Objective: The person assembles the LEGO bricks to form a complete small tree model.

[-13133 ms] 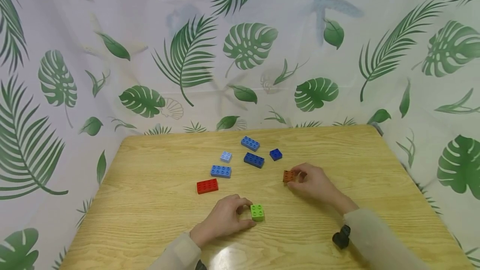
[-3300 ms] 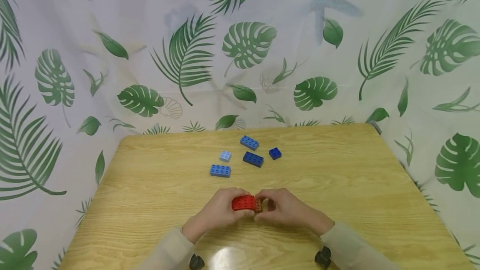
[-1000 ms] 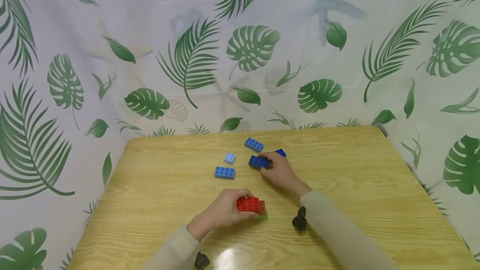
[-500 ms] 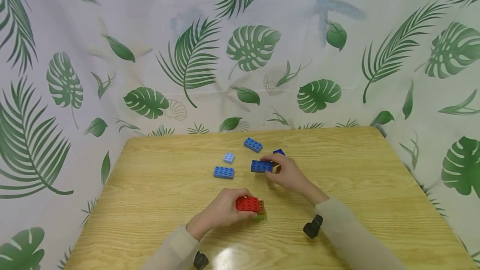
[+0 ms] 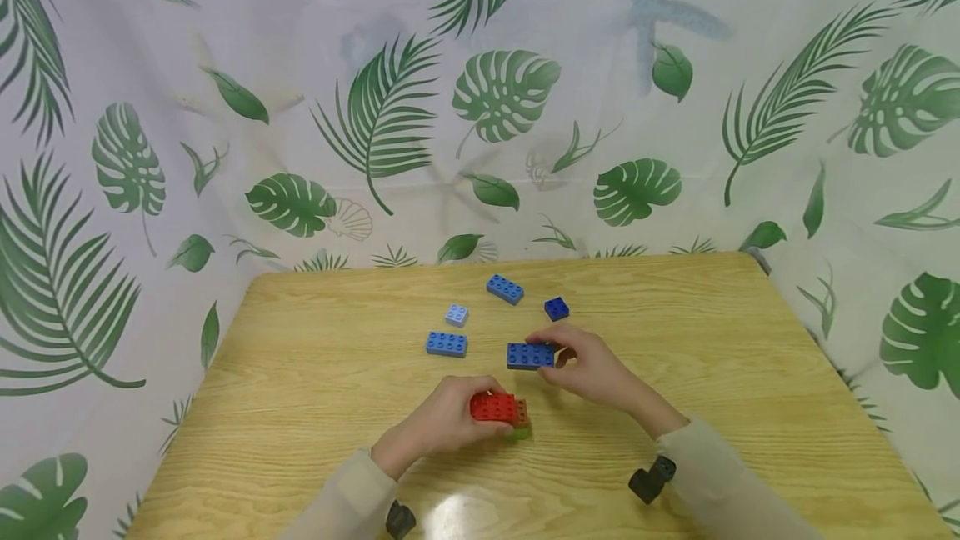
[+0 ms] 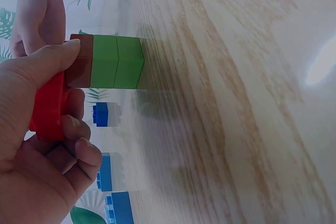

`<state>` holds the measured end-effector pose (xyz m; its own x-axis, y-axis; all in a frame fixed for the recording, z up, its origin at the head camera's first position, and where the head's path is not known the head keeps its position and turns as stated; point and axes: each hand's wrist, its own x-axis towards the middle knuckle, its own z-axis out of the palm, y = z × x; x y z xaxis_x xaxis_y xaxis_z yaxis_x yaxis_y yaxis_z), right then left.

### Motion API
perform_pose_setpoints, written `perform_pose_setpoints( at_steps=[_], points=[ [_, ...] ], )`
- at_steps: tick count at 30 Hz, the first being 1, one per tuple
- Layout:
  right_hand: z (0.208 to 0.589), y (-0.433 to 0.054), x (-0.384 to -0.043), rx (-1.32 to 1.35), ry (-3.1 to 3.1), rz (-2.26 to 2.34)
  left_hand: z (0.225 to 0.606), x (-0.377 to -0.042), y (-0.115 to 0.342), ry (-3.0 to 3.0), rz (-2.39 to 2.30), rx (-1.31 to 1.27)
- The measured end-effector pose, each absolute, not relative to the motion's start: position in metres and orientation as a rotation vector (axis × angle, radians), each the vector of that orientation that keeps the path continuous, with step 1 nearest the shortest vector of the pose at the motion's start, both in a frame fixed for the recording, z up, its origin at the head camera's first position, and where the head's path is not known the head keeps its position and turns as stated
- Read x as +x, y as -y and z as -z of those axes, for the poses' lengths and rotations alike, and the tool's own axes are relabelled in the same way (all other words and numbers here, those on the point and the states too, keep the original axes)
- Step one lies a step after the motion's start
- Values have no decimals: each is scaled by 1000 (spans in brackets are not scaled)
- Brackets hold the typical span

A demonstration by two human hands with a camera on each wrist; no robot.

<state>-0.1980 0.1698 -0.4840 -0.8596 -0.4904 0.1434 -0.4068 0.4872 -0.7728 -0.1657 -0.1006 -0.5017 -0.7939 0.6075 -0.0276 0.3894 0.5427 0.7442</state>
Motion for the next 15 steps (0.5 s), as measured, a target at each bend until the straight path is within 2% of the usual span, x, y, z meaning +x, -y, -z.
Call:
perform_pose_setpoints(
  at_steps=[15],
  points=[
    [484,-184,-172,-835,-2538,1299,501,-165,100,-2489,-1122,822]
  ],
)
